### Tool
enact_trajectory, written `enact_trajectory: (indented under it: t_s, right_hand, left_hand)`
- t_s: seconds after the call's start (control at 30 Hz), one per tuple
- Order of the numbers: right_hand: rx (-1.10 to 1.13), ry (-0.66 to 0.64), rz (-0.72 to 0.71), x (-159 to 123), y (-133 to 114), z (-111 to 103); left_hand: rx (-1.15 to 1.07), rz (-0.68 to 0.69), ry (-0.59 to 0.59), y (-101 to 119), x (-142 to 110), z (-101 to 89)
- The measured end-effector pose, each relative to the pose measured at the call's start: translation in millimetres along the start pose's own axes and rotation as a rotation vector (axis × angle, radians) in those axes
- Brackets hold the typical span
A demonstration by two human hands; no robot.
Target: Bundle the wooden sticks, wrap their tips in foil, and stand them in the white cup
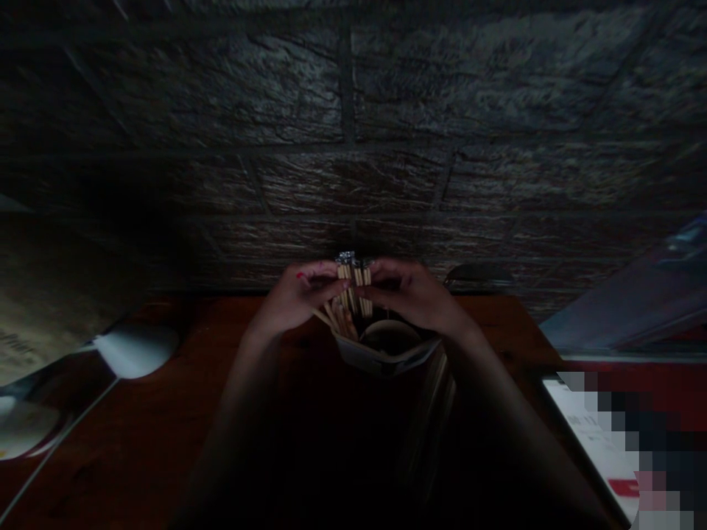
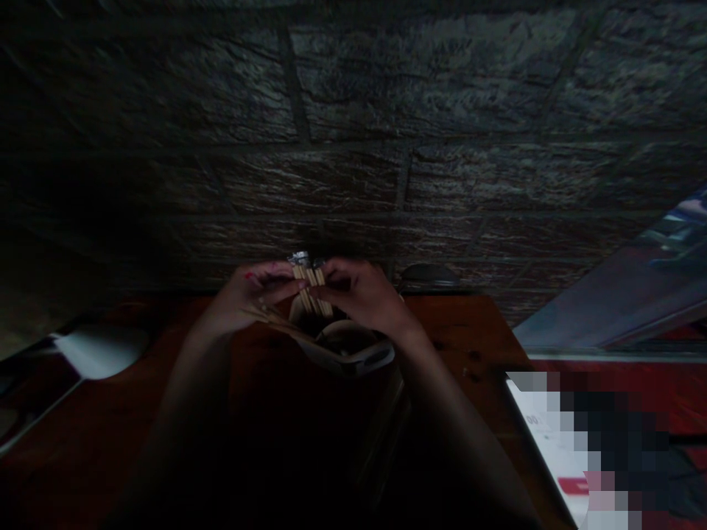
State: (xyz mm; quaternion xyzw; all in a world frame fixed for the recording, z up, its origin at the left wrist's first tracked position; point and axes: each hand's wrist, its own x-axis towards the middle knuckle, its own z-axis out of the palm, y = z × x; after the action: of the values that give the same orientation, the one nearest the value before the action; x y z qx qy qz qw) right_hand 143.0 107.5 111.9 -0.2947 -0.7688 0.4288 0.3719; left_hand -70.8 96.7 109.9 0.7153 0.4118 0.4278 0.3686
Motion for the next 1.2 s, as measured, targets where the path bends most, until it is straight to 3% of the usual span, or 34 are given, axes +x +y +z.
enact_trajectory:
  t_s: [0.1, 0.27, 0.5, 0.8, 1.0, 1.2]
  right_hand:
    - [0.026, -0.041, 0.015, 0.9, 3.5, 1.0]
    - [-0.084, 0.066, 0.106, 1.4, 7.9, 1.2]
    - [-0.208, 0.103, 0.074, 0.9, 2.9, 0.7]
    - [-0.167, 0.111, 0.094, 1.0, 4.5, 1.9]
    - [-0.141, 0.120, 0.133, 0.8, 7.6, 2.3]
    - [0.016, 0.115, 0.165, 1.3, 5.5, 4.4]
  left_hand:
    - [-0.007, 0.015, -0.009, -2.6, 0.5, 1.0]
    - [0.030, 0.014, -0.006, -2.4, 1.2, 3.2]
    - [-0.006, -0.004, -0.005, -4.2, 1.4, 4.2]
    - [-0.059, -0.058, -0.030, -3.4, 2.2, 6.5]
    - [-0.116, -0.007, -0.051, -5.7, 3.7, 10.5]
    - [-0.066, -0.034, -0.043, -5.2, 2.9, 8.2]
